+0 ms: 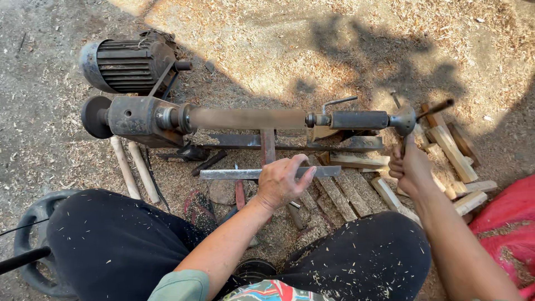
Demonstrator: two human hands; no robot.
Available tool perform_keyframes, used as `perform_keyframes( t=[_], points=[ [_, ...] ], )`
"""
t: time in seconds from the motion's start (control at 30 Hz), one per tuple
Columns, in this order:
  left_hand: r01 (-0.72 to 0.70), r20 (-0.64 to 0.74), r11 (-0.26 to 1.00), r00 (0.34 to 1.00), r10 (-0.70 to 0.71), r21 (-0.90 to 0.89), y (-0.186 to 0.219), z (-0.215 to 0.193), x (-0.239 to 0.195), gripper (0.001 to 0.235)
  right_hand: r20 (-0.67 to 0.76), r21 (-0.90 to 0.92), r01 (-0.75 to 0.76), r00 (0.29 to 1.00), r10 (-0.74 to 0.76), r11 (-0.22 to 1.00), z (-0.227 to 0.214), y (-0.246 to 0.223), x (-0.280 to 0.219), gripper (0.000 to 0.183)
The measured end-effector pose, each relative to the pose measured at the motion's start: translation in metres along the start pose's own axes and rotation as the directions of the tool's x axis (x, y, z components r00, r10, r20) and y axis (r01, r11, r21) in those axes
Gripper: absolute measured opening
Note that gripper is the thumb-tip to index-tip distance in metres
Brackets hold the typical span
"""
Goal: The person operates a wood lathe to shape a cylindrical wooden piece. They use a chisel to smooth and refine the surface while the wood spins, then remove the finished piece and mount a new rectangular block to continue shaping.
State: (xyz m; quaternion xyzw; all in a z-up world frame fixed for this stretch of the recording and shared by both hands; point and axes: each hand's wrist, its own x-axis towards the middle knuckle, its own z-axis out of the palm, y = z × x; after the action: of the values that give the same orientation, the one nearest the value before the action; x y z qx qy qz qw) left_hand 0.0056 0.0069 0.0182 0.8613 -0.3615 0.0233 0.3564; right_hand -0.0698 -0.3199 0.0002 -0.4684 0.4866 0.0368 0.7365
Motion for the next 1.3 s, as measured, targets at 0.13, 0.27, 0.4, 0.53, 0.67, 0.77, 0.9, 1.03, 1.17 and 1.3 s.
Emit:
perform_keyframes(
  t=[0.13,0.27,0.4,0.53,0.67,0.77,0.9,1.03,1.17,1.3],
  points=[
    [0.032,0.03,0.999,0.999,-0.032,-0.003,-0.003,-0.01,0.005,0.029,-0.012,-0.322,0.055,0.998,-0.063,0.945,0.001,-0.058,-0.06,0.028],
    [0.054,-0.012,0.998,0.998,-0.054,-0.027,0.009,-0.012,0.009,0.029,0.121,-0.914,0.338,0.756,-0.643,0.225,0.012,-0.065,-0.07,0.031],
    [0.049,0.012,0.999,0.999,-0.048,-0.022,0.007,-0.014,0.005,0.026,0.342,-0.939,0.18,0.563,-0.752,-0.293,0.013,-0.088,-0.04,0.04],
    [0.024,-0.027,0.999,0.999,-0.025,-0.028,0.005,-0.01,0.005,0.025,0.313,-0.944,0.301,0.676,-0.667,-0.137,0.022,-0.14,0.071,0.047],
    [0.028,-0.021,1.0,0.999,-0.028,-0.014,0.001,-0.005,0.0,0.024,0.173,-0.947,0.259,0.91,-0.378,0.19,0.045,-0.137,0.169,0.044],
    [-0.006,-0.05,1.0,0.999,0.007,0.022,0.0,0.001,-0.002,0.026,0.173,-0.841,0.137,0.985,0.022,0.523,0.047,-0.101,0.203,0.047],
    [-0.012,-0.025,0.998,1.0,0.013,0.06,-0.002,-0.002,0.002,0.024,0.546,-0.374,0.51,0.796,-0.261,0.775,0.017,-0.042,0.219,0.051],
    [0.003,-0.026,0.999,1.0,-0.002,0.037,-0.002,0.007,-0.002,0.023,0.522,0.178,0.446,0.713,-0.468,0.877,-0.035,0.034,0.199,0.064],
    [-0.062,-0.089,0.997,0.994,0.066,0.056,-0.006,0.0,0.006,0.025,0.317,-0.029,0.406,0.87,-0.377,0.913,-0.037,0.031,0.142,0.052],
    [-0.041,-0.001,0.998,0.999,0.041,-0.051,-0.003,0.002,0.004,0.024,0.03,-0.618,0.265,0.949,-0.314,0.74,-0.06,-0.029,0.02,0.046]
  ],
)
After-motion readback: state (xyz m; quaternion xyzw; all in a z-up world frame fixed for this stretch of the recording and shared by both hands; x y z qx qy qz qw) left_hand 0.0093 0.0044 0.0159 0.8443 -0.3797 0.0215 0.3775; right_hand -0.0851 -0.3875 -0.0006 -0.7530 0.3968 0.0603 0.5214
